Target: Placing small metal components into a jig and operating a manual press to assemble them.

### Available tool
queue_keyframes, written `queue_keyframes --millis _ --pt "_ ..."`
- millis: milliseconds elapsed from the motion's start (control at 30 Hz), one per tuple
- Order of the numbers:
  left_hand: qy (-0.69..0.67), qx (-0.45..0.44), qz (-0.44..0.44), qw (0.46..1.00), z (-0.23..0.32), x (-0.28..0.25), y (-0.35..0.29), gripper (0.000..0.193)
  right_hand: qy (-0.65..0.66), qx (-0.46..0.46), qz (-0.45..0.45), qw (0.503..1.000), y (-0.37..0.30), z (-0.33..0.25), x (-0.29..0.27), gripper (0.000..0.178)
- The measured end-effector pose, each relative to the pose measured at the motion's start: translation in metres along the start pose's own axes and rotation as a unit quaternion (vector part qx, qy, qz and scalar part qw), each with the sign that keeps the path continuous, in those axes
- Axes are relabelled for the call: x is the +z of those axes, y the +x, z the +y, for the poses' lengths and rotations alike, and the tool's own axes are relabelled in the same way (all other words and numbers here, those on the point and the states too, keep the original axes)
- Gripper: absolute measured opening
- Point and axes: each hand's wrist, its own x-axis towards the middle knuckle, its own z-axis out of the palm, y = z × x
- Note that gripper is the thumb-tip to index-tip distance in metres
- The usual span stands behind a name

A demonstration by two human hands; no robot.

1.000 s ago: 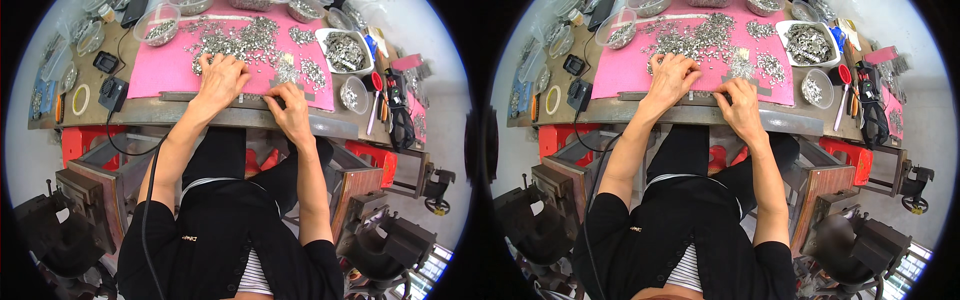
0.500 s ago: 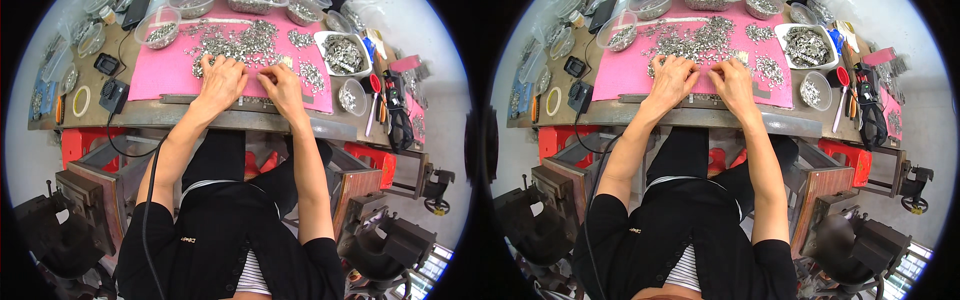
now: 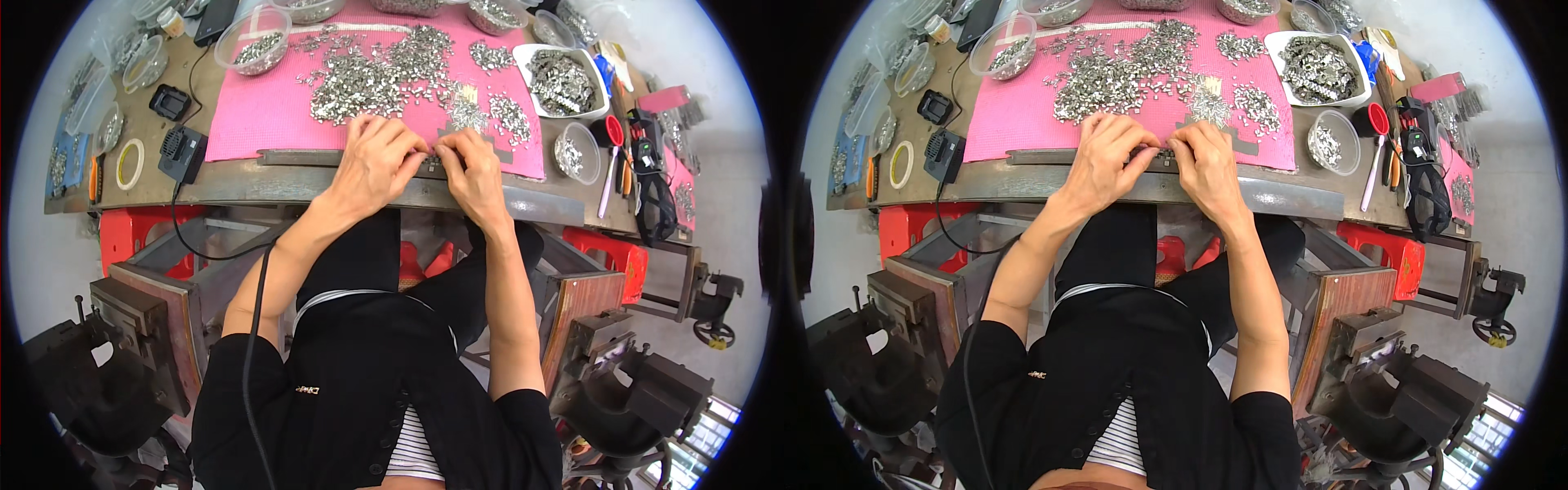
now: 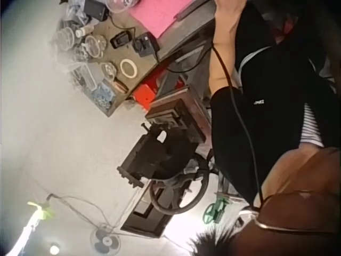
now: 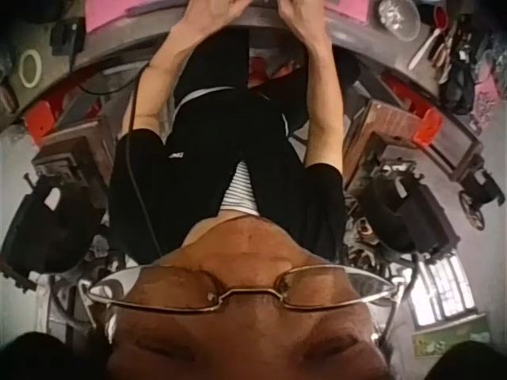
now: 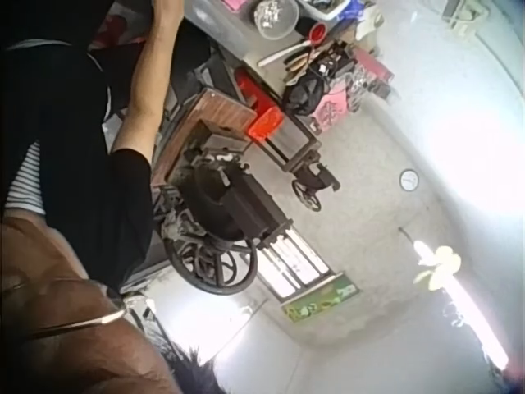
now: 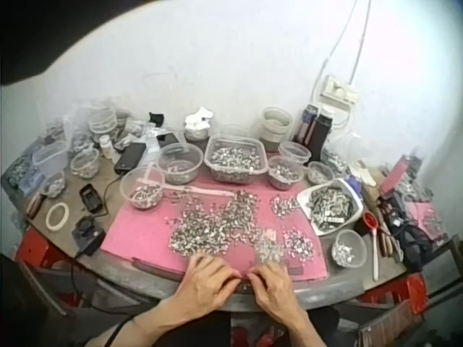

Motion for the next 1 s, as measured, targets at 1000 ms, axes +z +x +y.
queue_keyframes --millis 1000 --pt "0.128 -0.053 0.003 0.99 -0.043 -0.005 0.019 0.011 -0.028 -0.062 0.132 0.989 -0.025 -0.014 0.016 0.016"
